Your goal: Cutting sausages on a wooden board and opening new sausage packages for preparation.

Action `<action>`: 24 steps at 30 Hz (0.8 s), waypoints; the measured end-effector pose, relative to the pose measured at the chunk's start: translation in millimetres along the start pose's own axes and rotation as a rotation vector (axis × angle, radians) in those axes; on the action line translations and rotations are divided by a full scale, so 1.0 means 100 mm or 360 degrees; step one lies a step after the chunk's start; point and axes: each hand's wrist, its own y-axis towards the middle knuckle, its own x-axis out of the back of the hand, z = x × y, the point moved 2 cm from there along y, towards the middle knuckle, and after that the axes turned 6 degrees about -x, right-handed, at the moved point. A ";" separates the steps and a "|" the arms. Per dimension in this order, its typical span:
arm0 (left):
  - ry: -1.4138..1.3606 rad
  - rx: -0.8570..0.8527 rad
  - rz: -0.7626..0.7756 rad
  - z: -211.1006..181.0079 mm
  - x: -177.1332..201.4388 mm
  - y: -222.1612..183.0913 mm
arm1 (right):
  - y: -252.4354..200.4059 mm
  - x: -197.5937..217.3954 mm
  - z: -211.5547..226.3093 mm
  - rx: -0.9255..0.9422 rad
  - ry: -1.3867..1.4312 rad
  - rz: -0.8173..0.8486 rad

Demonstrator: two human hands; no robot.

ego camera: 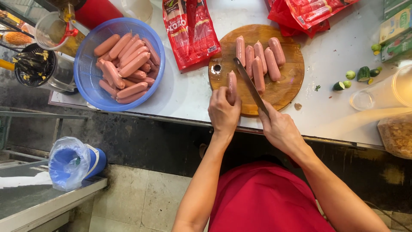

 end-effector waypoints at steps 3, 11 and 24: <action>-0.0216 0.0311 -0.0001 -0.07 0.10 0.06 | -0.03 -0.02 0.02 -0.0022 0.0029 0.0009; -0.0256 0.0247 -0.0017 -0.06 0.14 -0.03 | 0.01 -0.11 0.04 0.0023 -0.0031 0.0024; -0.0464 0.0127 0.0051 -0.03 0.13 -0.15 | 0.09 -0.11 0.26 0.0227 0.0017 -0.0014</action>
